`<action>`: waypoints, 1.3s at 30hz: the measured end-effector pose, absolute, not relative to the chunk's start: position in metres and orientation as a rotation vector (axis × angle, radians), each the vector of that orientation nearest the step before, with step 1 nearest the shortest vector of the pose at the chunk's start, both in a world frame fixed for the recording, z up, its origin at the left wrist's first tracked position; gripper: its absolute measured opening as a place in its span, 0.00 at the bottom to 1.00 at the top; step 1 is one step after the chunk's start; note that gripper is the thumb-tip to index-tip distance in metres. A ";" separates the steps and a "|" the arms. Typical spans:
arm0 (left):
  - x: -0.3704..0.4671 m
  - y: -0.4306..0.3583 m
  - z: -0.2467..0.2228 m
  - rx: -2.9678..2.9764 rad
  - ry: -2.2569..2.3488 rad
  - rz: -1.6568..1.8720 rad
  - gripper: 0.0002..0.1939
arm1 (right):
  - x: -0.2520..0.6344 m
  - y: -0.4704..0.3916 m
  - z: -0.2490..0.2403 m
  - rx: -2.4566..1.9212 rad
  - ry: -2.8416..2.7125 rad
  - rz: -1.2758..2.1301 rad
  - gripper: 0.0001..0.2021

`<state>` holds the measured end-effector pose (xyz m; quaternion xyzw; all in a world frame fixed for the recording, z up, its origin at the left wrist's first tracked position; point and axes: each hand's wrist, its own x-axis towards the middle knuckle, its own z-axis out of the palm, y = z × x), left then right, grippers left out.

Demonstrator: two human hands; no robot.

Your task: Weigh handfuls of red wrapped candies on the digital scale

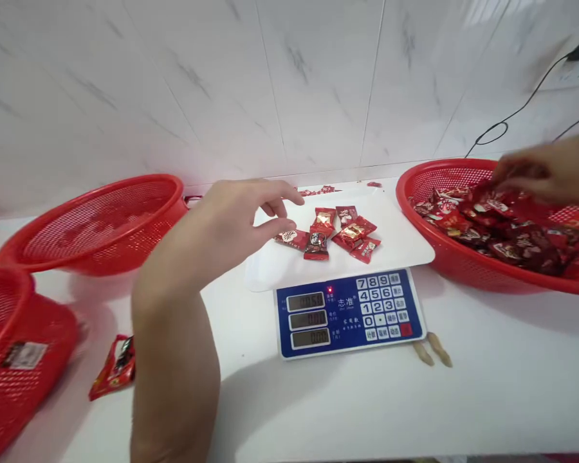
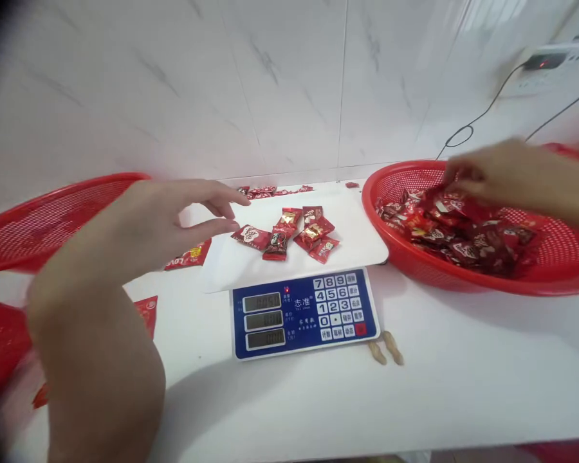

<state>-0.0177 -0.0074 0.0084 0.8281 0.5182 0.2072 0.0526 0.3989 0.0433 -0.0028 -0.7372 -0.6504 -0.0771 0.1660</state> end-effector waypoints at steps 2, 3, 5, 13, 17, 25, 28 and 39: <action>-0.021 -0.010 0.011 2.487 1.606 0.697 0.12 | 0.371 0.038 0.021 -2.061 -1.884 -0.309 0.11; -0.022 -0.011 0.012 2.478 1.610 0.721 0.12 | 0.350 0.035 0.029 -1.883 -1.894 -0.327 0.11; -0.023 -0.012 0.013 2.466 1.613 0.727 0.12 | 0.302 0.029 0.032 -1.685 -1.898 -0.152 0.08; -0.026 -0.008 0.009 2.496 1.581 0.744 0.13 | 0.231 0.024 -0.021 -1.380 -1.937 0.338 0.18; -0.027 -0.007 0.009 2.447 1.577 0.770 0.13 | 0.255 0.004 -0.009 -1.306 -1.547 0.290 0.18; -0.021 -0.005 0.008 2.517 1.609 0.697 0.12 | 0.269 0.006 -0.011 -1.365 -1.419 0.219 0.15; -0.018 -0.005 0.007 2.563 1.518 0.668 0.10 | 0.269 0.008 -0.013 -1.388 -1.438 0.223 0.16; 0.034 0.018 -0.032 2.698 1.029 0.148 0.11 | 0.269 0.010 -0.016 -1.382 -1.498 0.172 0.15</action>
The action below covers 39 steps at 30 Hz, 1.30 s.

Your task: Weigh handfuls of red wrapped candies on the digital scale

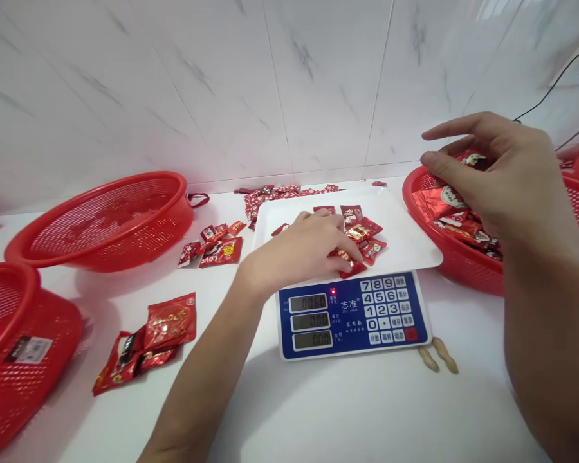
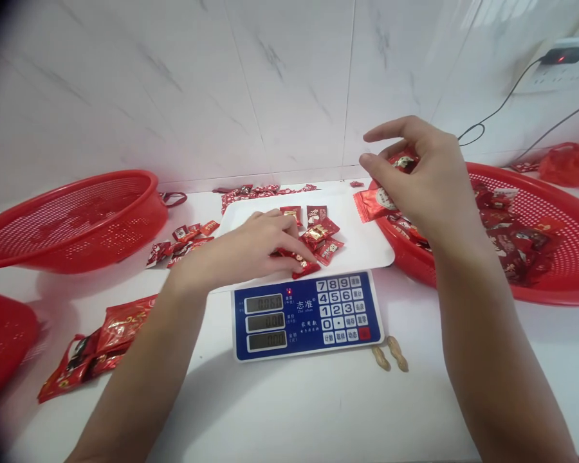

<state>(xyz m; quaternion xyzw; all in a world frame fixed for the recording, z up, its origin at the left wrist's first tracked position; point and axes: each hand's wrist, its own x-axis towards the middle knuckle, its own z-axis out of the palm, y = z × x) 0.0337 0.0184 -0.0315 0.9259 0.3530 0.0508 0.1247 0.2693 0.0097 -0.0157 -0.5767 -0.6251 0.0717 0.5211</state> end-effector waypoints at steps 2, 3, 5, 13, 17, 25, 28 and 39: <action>0.036 0.025 -0.037 2.660 1.118 0.141 0.11 | 0.267 0.012 -0.018 -1.365 -1.503 0.219 0.13; 0.036 0.027 -0.038 2.646 1.154 0.165 0.12 | 0.263 0.013 -0.020 -1.348 -1.498 0.263 0.13; 0.034 0.026 -0.036 2.612 1.179 0.296 0.11 | 0.253 0.014 -0.025 -1.301 -1.481 0.338 0.12; 0.047 0.001 -0.024 2.256 1.063 0.768 0.07 | 0.200 0.000 -0.045 -1.165 -1.488 0.247 0.11; 0.033 0.014 -0.027 2.390 1.356 0.822 0.07 | 0.212 0.002 -0.040 -1.117 -1.437 0.267 0.11; 0.017 0.022 -0.021 2.371 1.542 1.028 0.12 | 0.246 0.023 -0.030 -0.960 -1.199 0.422 0.13; 0.019 0.013 -0.013 2.327 1.531 1.161 0.02 | 0.248 0.021 -0.027 -0.915 -1.183 0.399 0.12; 0.021 0.006 -0.010 2.390 1.482 1.289 0.03 | 0.249 0.021 -0.029 -0.945 -1.268 0.257 0.13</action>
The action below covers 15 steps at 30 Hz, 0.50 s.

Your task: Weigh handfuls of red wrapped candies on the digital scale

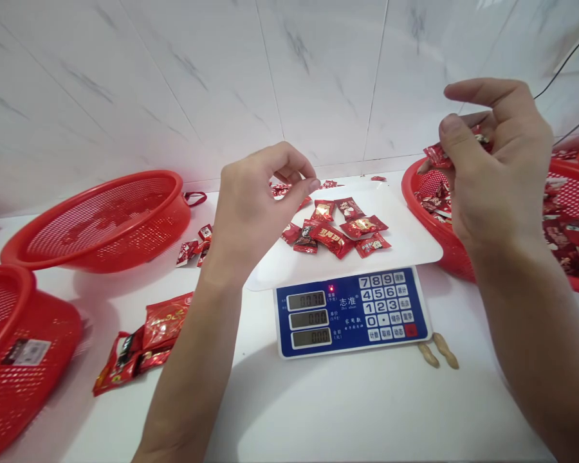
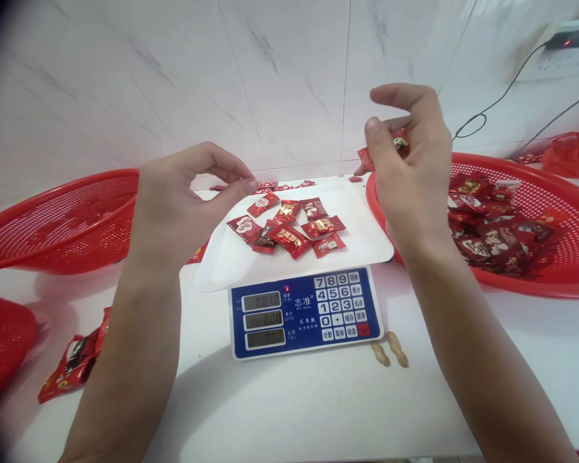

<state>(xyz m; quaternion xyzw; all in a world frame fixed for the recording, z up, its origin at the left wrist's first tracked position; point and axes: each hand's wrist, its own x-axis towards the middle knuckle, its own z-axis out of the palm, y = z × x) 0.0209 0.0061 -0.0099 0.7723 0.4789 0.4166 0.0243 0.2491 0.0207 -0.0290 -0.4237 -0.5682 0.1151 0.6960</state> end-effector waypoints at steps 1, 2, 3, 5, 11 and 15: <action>0.021 0.006 -0.010 2.390 1.485 1.279 0.02 | 0.249 0.021 -0.029 -0.951 -1.266 0.262 0.13; 0.020 0.006 -0.010 2.390 1.487 1.269 0.02 | 0.249 0.020 -0.028 -0.954 -1.264 0.266 0.13; 0.020 0.006 -0.010 2.391 1.488 1.260 0.02 | 0.248 0.020 -0.028 -0.956 -1.263 0.269 0.13; 0.020 0.005 -0.009 2.393 1.494 1.248 0.02 | 0.248 0.020 -0.028 -0.953 -1.266 0.265 0.13; 0.021 0.005 -0.008 2.389 1.552 1.221 0.01 | 0.246 0.020 -0.030 -0.952 -1.285 0.260 0.13; 0.021 0.005 -0.008 2.391 1.513 1.230 0.02 | 0.245 0.017 -0.029 -1.004 -1.288 0.261 0.13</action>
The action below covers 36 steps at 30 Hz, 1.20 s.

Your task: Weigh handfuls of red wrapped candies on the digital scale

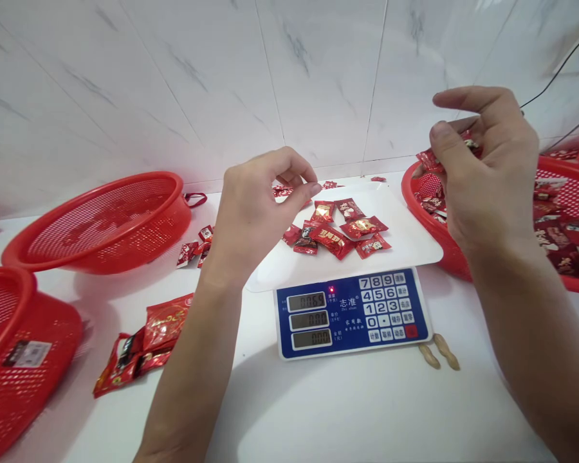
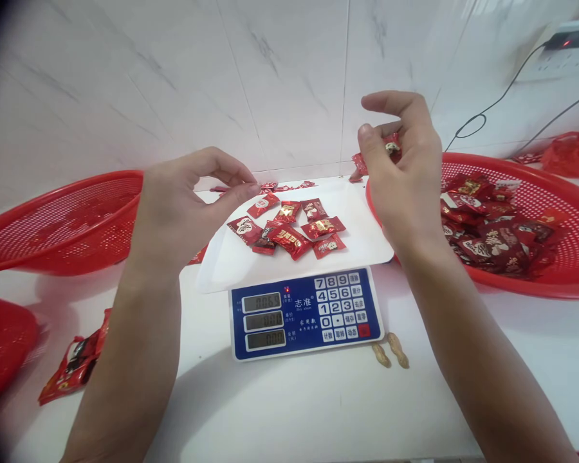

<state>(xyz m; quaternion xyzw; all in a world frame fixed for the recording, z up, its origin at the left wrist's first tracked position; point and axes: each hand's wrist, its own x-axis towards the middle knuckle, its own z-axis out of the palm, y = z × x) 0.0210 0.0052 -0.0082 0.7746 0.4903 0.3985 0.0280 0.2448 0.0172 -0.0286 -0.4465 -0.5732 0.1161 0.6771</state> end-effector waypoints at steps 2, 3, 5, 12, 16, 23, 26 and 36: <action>0.020 0.006 -0.008 2.395 1.497 1.234 0.03 | 0.246 0.015 -0.027 -1.042 -1.326 0.240 0.13; 0.020 0.006 -0.008 2.397 1.490 1.233 0.03 | 0.248 0.014 -0.026 -1.083 -1.391 0.215 0.12; 0.019 0.005 -0.008 2.401 1.478 1.238 0.03 | 0.253 0.014 -0.026 -1.238 -1.639 0.184 0.12; 0.015 0.003 -0.004 2.401 1.463 1.243 0.04 | 0.254 0.026 -0.044 -1.605 -2.328 0.553 0.24; 0.015 0.002 -0.003 2.418 1.431 1.260 0.04 | 0.246 0.027 -0.046 -1.580 -2.338 0.512 0.14; 0.013 0.008 -0.005 2.338 1.447 1.317 0.05 | 0.256 0.012 -0.020 -1.477 -2.007 0.374 0.13; 0.009 0.011 -0.006 2.333 1.454 1.317 0.05 | 0.269 -0.002 -0.003 -1.518 -1.727 0.211 0.16; 0.012 0.011 -0.009 2.331 1.424 1.295 0.05 | 0.312 -0.006 -0.004 -1.663 -1.428 -0.029 0.21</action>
